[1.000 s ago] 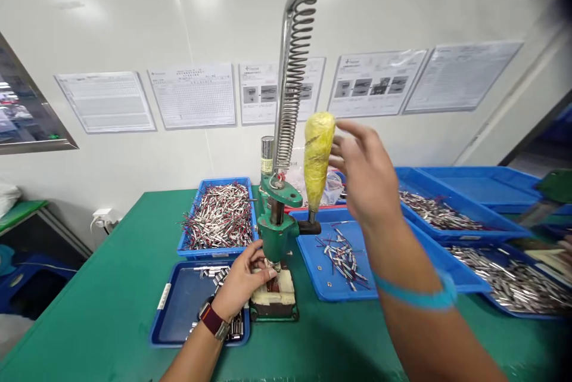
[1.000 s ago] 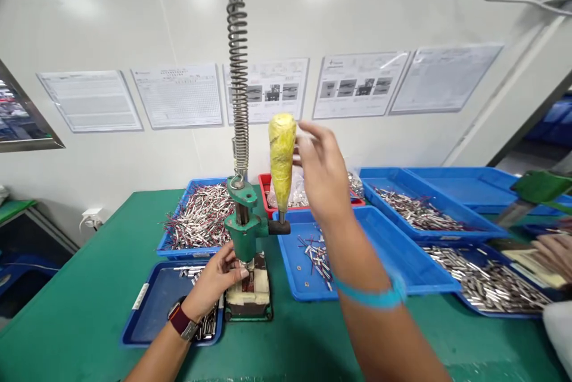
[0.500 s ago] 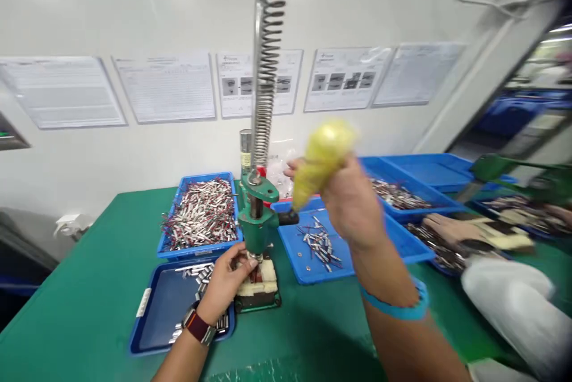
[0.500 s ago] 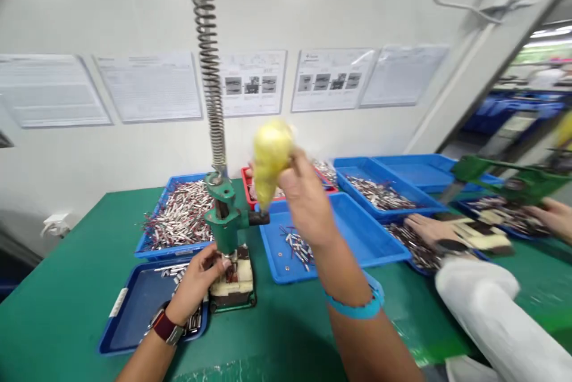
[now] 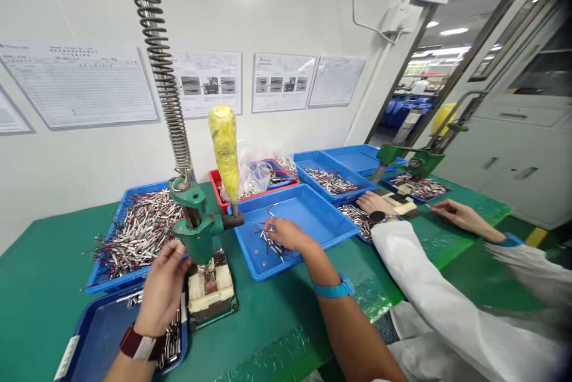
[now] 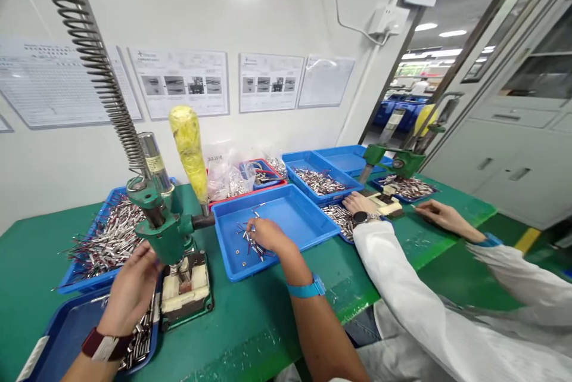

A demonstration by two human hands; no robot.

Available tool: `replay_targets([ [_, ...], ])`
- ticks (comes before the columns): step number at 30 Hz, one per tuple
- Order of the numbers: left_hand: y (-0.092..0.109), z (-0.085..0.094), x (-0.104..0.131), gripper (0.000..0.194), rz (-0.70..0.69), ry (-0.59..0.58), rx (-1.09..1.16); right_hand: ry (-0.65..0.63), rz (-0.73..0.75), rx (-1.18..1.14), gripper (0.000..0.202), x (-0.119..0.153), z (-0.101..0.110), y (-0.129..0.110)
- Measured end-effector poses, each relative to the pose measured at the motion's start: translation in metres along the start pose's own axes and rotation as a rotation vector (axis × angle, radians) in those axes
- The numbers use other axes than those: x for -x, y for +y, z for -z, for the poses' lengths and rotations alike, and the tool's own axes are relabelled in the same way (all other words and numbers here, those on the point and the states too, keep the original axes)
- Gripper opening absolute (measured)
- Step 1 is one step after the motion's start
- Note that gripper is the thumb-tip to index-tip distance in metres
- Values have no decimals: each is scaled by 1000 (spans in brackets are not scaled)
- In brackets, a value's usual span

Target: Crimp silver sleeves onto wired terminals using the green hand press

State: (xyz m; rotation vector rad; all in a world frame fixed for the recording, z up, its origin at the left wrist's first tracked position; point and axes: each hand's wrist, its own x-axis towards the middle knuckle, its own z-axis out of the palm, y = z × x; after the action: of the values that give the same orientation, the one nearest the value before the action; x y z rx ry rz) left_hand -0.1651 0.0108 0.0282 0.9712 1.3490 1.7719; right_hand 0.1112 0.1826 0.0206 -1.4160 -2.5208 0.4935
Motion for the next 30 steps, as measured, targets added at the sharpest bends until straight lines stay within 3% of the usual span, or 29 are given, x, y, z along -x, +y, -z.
replay_targets([
  [2, 14, 24, -13, 56, -223, 248, -280, -1, -25, 57, 32, -4, -8, -5],
  [4, 25, 54, -19, 55, -274, 331, -542, -7, -53, 112, 31, -7, -16, -8],
  [9, 25, 109, -1, 36, -49, 8, -705, -36, -81, 182, 30, -12, -26, -8],
  [13, 15, 133, 15, 29, 16, -58, -870, 9, -45, 126, 26, -18, -23, 2],
  [17, 10, 143, 26, 21, -13, -92, -1104, 285, -36, -156, 28, -20, -14, 9],
  [19, 7, 140, 29, 18, -12, -115, -1202, 337, -84, -389, 33, -13, -7, 4],
  [24, 1, 127, 30, 14, 31, -142, -1345, 352, -79, -923, 48, 30, -5, -46],
  [27, -1, 131, 29, 19, 48, -178, -1327, 271, -52, -1116, 42, 62, -30, -89],
  [30, -1, 135, 30, 17, 58, -177, -1308, 157, 49, -1133, 34, 81, -61, -120],
])
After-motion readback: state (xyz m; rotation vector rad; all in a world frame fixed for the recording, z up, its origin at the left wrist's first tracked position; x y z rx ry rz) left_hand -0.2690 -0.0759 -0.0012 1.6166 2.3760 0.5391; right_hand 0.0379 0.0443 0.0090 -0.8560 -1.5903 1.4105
